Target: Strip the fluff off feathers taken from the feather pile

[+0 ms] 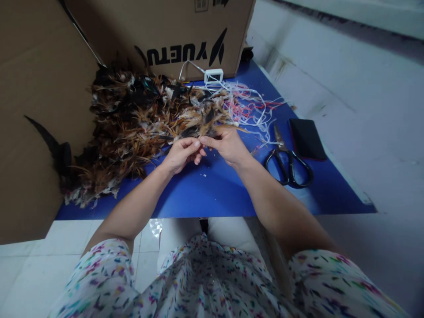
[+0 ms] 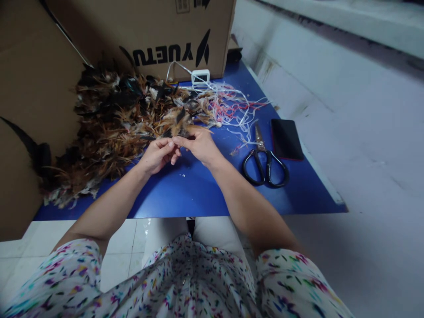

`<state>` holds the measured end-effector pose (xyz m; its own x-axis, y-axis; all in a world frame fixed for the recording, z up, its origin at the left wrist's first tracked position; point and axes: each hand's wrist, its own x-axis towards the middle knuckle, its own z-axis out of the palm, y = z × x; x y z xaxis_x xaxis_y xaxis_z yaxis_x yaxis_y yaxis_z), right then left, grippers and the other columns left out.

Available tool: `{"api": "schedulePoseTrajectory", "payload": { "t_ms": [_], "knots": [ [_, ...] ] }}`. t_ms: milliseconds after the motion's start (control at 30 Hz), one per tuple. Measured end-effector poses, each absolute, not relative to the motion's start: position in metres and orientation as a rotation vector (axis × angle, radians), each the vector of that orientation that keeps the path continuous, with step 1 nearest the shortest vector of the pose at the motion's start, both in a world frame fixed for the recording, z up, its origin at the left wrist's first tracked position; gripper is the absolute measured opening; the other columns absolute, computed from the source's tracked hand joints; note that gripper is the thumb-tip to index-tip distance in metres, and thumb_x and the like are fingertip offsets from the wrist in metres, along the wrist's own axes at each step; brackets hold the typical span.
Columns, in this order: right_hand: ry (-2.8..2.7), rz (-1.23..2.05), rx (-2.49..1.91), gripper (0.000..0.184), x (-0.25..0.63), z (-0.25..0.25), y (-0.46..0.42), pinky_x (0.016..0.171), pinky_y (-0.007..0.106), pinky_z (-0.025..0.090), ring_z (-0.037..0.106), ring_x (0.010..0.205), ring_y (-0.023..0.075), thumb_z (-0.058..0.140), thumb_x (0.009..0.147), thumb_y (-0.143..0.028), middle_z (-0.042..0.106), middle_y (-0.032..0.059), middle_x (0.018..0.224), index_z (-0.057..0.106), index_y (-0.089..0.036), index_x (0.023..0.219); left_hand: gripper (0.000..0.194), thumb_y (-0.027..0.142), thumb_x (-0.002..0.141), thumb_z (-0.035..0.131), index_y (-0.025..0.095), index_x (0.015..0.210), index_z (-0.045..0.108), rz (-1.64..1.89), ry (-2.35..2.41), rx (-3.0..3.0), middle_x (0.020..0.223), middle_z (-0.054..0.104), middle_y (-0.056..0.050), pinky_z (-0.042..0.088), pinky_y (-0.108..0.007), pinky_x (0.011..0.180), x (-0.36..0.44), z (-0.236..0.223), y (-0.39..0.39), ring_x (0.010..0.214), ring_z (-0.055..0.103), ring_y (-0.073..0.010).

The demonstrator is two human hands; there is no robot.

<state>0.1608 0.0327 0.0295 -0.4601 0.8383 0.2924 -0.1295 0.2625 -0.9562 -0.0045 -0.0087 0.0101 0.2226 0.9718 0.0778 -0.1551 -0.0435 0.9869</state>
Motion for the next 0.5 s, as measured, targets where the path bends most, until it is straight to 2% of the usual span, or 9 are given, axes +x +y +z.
{"api": "schedulePoseTrajectory", "payload": {
  "t_ms": [300, 500],
  "knots": [
    [-1.628, 1.365, -0.615, 0.051, 0.1605, 0.0261, 0.0342, 0.055, 0.027, 0.042, 0.051, 0.055, 0.0103, 0.081, 0.066, -0.067, 0.061, -0.0022, 0.059, 0.065, -0.018, 0.065, 0.047, 0.056, 0.064, 0.087, 0.016, 0.068, 0.063, 1.147, 0.878, 1.174, 0.066, 0.068, -0.001, 0.047, -0.021, 0.046, -0.0042, 0.0114, -0.0082, 0.046, 0.052, -0.0057],
    [-1.579, 1.411, -0.643, 0.047, 0.1602, 0.0258, 0.0328, 0.053, 0.026, 0.044, 0.055, 0.056, 0.0115, 0.085, 0.065, -0.061, 0.064, -0.0006, 0.061, 0.069, -0.018, 0.069, 0.045, 0.053, 0.063, 0.089, 0.015, 0.068, 0.065, 1.190, 0.885, 1.159, 0.065, 0.068, -0.001, 0.046, -0.020, 0.044, -0.0031, 0.0109, -0.0077, 0.044, 0.051, -0.0048]
  ]
}}
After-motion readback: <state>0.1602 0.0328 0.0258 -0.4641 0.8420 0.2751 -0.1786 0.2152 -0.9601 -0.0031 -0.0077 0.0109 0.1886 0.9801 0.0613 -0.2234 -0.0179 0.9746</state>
